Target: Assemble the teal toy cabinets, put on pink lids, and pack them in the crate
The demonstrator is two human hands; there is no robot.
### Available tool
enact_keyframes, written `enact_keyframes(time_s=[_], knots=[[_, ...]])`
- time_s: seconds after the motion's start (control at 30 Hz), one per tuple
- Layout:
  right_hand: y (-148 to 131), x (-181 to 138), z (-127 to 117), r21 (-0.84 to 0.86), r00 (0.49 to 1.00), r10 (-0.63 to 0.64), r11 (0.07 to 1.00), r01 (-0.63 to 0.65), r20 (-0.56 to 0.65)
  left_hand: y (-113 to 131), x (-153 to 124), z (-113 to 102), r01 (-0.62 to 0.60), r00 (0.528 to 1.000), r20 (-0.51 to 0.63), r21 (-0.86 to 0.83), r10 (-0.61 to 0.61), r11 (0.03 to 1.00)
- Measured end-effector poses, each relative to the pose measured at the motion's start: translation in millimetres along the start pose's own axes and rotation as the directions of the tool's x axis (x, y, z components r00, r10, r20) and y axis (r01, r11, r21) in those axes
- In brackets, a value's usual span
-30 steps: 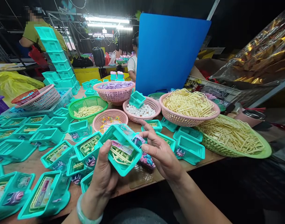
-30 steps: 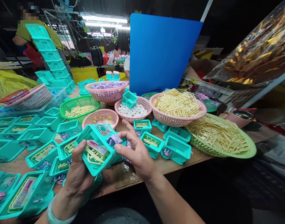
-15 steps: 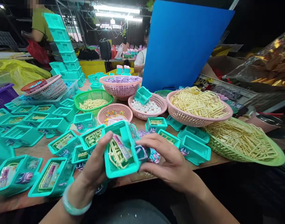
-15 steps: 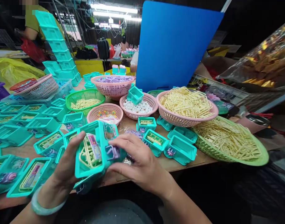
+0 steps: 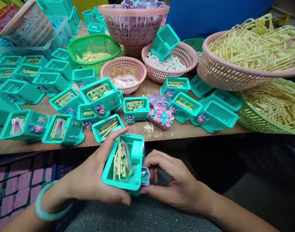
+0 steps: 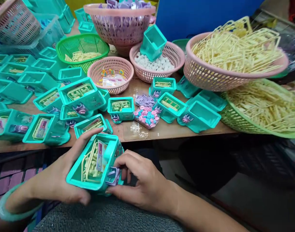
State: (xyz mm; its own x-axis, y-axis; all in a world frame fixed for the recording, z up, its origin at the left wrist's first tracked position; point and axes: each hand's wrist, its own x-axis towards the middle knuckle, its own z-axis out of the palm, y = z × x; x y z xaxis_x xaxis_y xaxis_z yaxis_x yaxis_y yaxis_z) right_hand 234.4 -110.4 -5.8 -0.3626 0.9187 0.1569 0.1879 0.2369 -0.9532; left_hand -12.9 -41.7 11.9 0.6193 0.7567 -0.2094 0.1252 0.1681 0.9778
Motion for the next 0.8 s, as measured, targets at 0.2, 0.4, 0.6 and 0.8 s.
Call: enact_keyframes(time_s=[0.2,0.4,0.6,0.8], knots=[[0,-10,0,-0.216,0.997,-0.012,0.976,0.029,0.078,-7,6,3,0.04,0.999,0.029,0.069,-0.042,0.997],[16,-17,5,-0.096,0.98,-0.198,0.975,0.199,0.021,-24,-1,20,0.03,0.995,0.098,0.009,-0.031,1.0],[21,-33,8,-0.14,0.984,-0.175,0.975,0.175,0.008,-34,-14,33,0.122,0.992,-0.019,-0.009,-0.122,0.993],[27,-34,12,0.018,0.995,-0.021,1.0,0.023,-0.097,-39,-17,35,0.12,0.988,-0.101,0.018,-0.118,0.993]])
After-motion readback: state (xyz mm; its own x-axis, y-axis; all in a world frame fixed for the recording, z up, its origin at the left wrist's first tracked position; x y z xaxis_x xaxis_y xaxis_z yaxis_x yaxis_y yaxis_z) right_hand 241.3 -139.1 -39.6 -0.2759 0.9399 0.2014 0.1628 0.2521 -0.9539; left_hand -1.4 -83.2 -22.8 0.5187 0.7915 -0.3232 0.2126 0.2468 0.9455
